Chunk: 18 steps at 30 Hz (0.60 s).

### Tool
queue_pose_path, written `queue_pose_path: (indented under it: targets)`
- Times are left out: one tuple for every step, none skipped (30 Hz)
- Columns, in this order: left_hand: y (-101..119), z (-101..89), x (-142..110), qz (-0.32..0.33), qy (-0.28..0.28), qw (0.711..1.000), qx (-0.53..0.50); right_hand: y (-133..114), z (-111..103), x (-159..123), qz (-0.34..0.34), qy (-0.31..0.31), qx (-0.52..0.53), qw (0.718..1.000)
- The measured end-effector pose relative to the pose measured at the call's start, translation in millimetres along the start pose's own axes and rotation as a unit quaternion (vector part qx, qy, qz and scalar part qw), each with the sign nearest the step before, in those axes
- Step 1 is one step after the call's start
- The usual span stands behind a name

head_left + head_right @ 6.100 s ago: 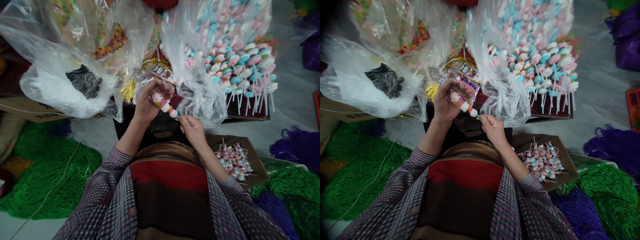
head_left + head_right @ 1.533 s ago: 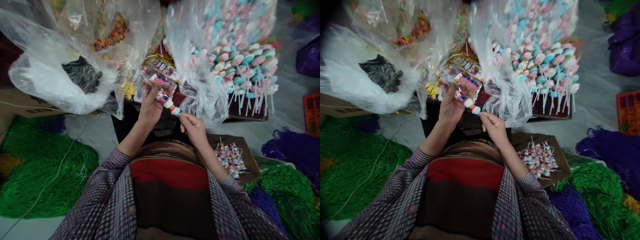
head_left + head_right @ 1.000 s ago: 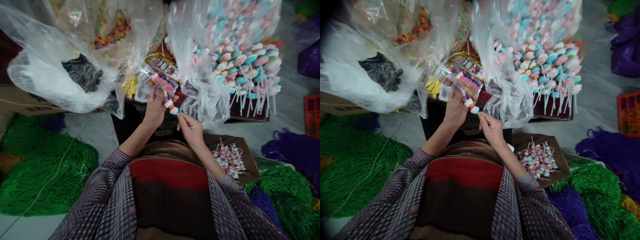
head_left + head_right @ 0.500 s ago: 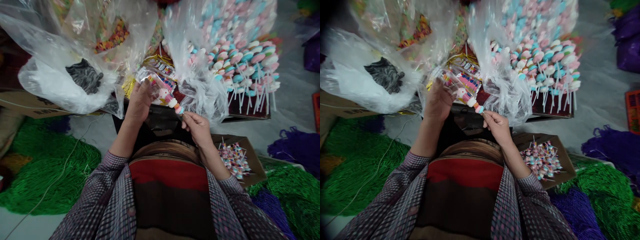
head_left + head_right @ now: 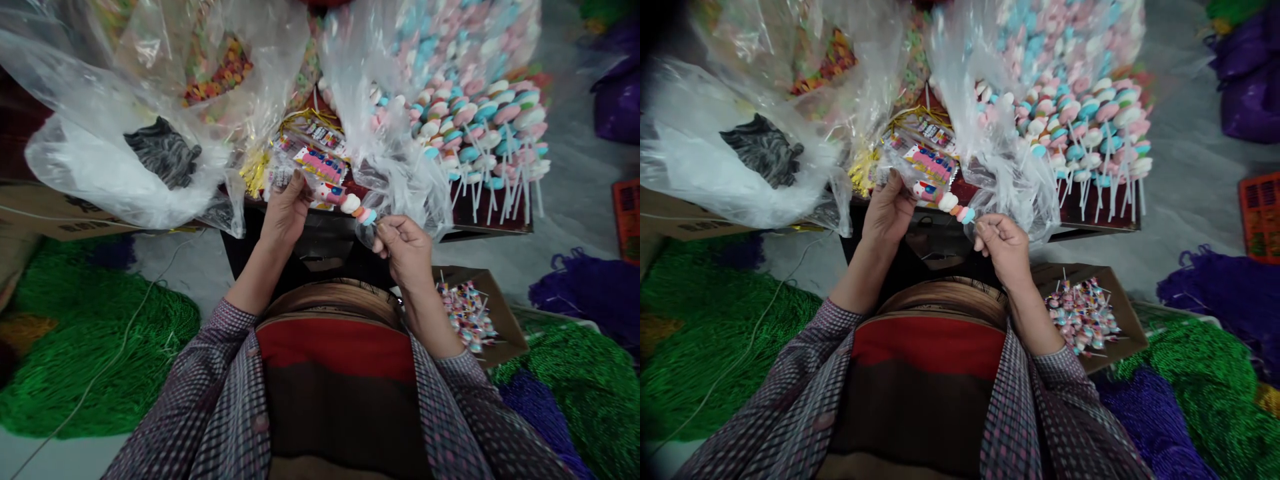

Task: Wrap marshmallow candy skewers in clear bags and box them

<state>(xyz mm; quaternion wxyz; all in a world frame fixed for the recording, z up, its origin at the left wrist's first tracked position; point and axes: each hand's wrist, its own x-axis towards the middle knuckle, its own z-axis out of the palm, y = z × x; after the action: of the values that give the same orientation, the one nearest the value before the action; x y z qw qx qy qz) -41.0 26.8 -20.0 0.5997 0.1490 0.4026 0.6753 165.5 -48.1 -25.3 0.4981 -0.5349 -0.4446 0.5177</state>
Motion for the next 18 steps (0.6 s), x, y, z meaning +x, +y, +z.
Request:
queue_pose_path:
  targets:
    - [-2.2,0.1,-0.1,-0.003,0.010,1.000,0.000,0.3,1.1,-0.1,0.006,-0.011,0.005,1.000]
    - [-3.7,0.1,-0.2,-0.005,0.017,1.000,0.002,0.4,2.0,0.0,0.010,-0.023,0.004,1.000]
    - [-4.6,0.1,-0.4,-0.007,0.023,1.000,0.006,0.6,2.7,0.5,0.011,-0.035,-0.003,0.999]
    - [-5.0,0.0,-0.5,-0.009,0.025,1.000,0.009,0.7,3.4,1.1,0.008,-0.044,-0.017,0.999]
    - [-5.3,-0.2,-0.6,-0.011,0.026,1.000,0.012,0.8,4.1,1.9,0.000,-0.050,-0.038,0.998]
    - [-5.5,-0.6,-0.4,-0.012,0.027,0.999,0.013,0.9,4.8,2.6,-0.012,-0.049,-0.068,0.996]
    - [-5.9,-1.1,0.0,-0.013,0.029,0.999,0.015,1.1,5.6,3.2,-0.028,-0.043,-0.105,0.993]
    - [-6.6,-1.8,0.5,-0.014,0.031,0.999,0.017,1.1,6.4,3.5,-0.044,-0.032,-0.143,0.988]
    - [-7.6,-2.6,1.2,-0.014,0.033,0.999,0.020,1.1,7.4,3.6,-0.059,-0.021,-0.178,0.982]
    - [-8.9,-3.7,1.9,-0.014,0.034,0.999,0.024,0.9,8.3,3.4,-0.070,-0.011,-0.205,0.976]
    - [-10.3,-4.8,2.6,-0.012,0.036,0.999,0.029,0.4,9.0,3.2,-0.077,-0.002,-0.221,0.972]
    - [-11.8,-5.9,3.1,-0.008,0.040,0.999,0.035,-0.2,9.6,2.9,-0.080,0.004,-0.226,0.971]
    - [-13.1,-6.8,3.2,0.001,0.046,0.998,0.044,-1.1,9.9,2.7,-0.080,0.009,-0.223,0.971]
    - [-14.1,-7.5,2.9,0.015,0.052,0.997,0.056,-1.9,10.0,2.8,-0.077,0.012,-0.216,0.973]
    - [-14.6,-7.8,2.0,0.034,0.058,0.995,0.070,-2.7,9.8,3.1,-0.073,0.014,-0.208,0.975]
    - [-14.5,-7.6,0.5,0.056,0.062,0.993,0.083,-3.2,9.5,3.6,-0.069,0.014,-0.198,0.978]
    - [-13.7,-6.8,-1.5,0.079,0.061,0.991,0.093,-3.4,9.2,4.3,-0.066,0.014,-0.191,0.979]
    - [-12.4,-5.3,-4.0,0.098,0.058,0.989,0.098,-3.3,9.0,5.0,-0.065,0.014,-0.186,0.980]
